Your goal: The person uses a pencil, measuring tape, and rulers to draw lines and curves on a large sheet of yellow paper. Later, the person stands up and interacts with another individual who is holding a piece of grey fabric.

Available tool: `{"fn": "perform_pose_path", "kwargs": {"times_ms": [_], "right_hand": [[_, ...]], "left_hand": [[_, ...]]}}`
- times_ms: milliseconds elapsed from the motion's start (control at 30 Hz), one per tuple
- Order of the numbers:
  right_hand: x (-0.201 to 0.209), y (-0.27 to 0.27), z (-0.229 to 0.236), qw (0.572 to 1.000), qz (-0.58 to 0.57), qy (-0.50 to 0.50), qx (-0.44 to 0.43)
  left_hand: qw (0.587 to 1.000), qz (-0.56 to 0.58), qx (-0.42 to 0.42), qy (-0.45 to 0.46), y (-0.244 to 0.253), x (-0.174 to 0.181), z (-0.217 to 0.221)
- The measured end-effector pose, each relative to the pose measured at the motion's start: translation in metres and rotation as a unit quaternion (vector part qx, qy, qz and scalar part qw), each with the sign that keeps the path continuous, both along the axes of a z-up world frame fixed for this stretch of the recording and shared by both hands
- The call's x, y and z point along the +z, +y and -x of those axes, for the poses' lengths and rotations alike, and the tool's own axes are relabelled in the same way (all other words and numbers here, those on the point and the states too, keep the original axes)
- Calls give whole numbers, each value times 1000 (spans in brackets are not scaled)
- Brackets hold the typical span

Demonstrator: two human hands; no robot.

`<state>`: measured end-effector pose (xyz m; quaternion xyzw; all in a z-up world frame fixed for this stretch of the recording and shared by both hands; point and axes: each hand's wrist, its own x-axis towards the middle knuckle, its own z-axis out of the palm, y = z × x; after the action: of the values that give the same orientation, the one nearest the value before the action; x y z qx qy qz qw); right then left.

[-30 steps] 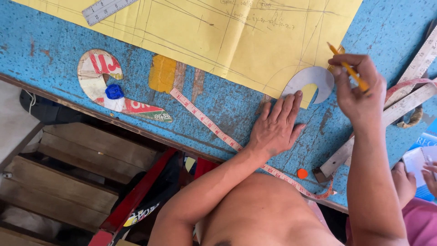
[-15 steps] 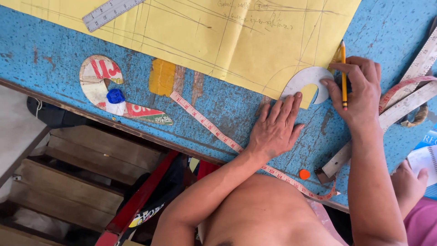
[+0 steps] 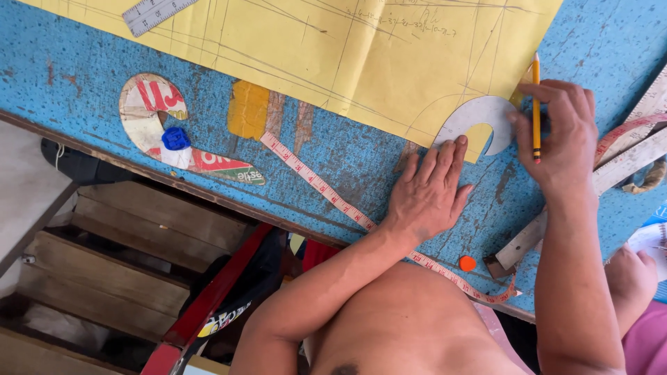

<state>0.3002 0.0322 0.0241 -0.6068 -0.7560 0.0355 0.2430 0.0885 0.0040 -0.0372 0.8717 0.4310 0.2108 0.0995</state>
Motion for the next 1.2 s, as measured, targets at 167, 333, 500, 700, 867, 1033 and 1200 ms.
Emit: {"fn": "perform_pose_path", "kwargs": {"times_ms": [167,333,500,700,867,1033,1200], "right_hand": [[31,7,34,986,67,154,-19],[39,18,45,974,121,191,-19],[35,26,52,968,218,119,-41],[19,30,48,969,223,106,-7],[8,36,40,974,214,74,18],[9,50,38,965,245,81,44],[-7,52,20,969,224,57,86]], "left_hand": [[1000,-2,-2,5,-1,-5,-1],[1000,-15,0,6,1,-8,0],[997,-63,7,40,1,-9,0],[998,-64,-2,25,2,-8,1],[998,-55,0,21,2,-6,0],[999,-49,9,14,2,-6,-1],[999,-29,15,-8,2,-4,-2]]}}
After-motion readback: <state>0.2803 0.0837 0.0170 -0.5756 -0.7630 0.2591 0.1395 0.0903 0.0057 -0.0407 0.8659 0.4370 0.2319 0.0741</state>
